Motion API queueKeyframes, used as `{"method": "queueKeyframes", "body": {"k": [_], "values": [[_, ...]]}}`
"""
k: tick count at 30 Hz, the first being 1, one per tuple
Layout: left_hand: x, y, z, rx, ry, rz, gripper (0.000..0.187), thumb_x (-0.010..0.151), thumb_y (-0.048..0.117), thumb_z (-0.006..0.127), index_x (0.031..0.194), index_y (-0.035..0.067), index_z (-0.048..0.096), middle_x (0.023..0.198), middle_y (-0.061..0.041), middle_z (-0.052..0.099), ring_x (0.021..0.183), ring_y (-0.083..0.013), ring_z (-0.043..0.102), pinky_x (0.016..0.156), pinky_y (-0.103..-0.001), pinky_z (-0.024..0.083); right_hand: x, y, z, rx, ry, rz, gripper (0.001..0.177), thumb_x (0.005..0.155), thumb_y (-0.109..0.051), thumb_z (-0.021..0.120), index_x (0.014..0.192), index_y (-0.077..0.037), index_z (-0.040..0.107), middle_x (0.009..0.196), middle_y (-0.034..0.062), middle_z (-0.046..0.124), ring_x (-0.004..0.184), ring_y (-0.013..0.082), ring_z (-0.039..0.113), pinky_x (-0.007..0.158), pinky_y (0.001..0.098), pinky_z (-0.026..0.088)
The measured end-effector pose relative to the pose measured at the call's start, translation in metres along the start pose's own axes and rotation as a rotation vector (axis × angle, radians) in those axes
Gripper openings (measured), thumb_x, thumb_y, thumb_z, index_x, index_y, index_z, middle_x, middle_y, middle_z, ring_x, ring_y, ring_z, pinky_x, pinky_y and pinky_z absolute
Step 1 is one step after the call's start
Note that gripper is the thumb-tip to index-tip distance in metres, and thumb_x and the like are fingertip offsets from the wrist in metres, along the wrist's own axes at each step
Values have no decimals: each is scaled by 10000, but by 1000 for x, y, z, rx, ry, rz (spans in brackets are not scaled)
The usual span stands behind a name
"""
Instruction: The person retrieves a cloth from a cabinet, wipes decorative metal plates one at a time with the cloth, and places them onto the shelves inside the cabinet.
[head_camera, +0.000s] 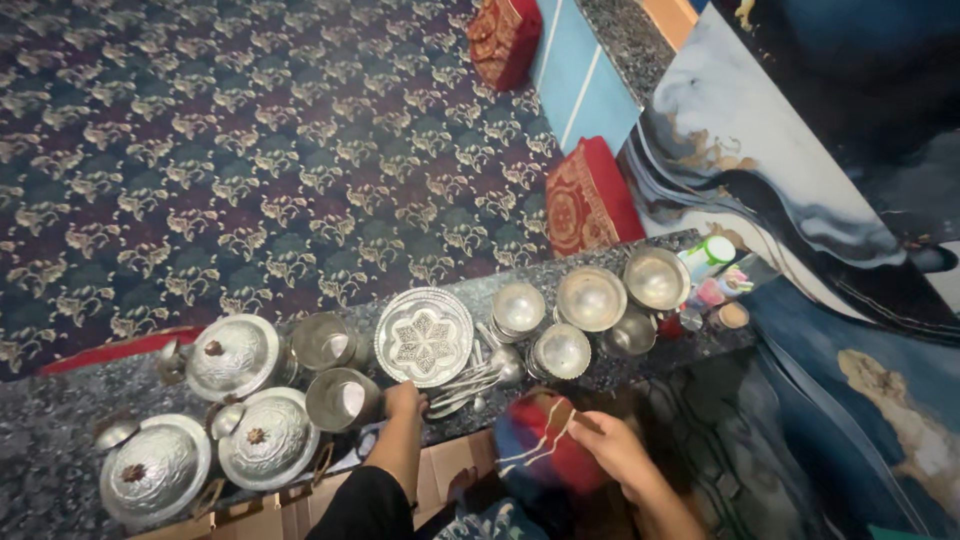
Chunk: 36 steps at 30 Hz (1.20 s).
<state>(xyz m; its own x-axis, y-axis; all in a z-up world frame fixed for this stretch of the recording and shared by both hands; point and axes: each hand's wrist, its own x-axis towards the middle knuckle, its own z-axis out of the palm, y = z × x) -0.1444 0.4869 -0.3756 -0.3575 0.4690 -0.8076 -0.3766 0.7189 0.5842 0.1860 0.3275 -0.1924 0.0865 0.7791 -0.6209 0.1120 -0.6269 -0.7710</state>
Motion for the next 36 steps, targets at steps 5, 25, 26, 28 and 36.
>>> {"method": "queueKeyframes", "body": {"k": [5,25,26,28,36], "values": [[5,1,3,-35,13,-54,351,967,199,656,1157,-86,577,1001,-213,663,806,-382,735,602,-445,629,18,17,-1,81,-36,-60,301,946,-230,664,1110,8,749,964,33,774,827,92,680,764,271,546],[-23,7,33,-191,134,519,263,839,99,706,741,45,468,724,-88,565,648,-187,493,617,-390,460,-16,1,17,-61,94,-109,369,981,-307,621,1172,-21,753,993,8,758,877,68,642,806,258,518],[-25,9,34,-197,130,526,263,839,99,706,741,45,468,724,-88,565,648,-187,493,617,-390,460,-20,-1,17,-39,116,-120,376,977,-314,613,1173,-23,747,1006,1,767,895,69,658,819,254,522],[-33,10,36,-123,146,568,315,828,103,743,746,50,444,722,-79,528,636,-181,455,598,-382,439,-31,-5,17,-15,143,-142,384,972,-321,605,1174,-25,741,1020,-7,775,913,69,674,831,249,525],[-87,9,31,-318,-31,613,255,765,66,667,993,96,555,861,-22,631,742,-160,604,684,-327,498,-92,15,8,165,275,-264,437,1007,-355,551,1214,-7,716,1138,38,754,1022,92,669,930,260,492]]}}
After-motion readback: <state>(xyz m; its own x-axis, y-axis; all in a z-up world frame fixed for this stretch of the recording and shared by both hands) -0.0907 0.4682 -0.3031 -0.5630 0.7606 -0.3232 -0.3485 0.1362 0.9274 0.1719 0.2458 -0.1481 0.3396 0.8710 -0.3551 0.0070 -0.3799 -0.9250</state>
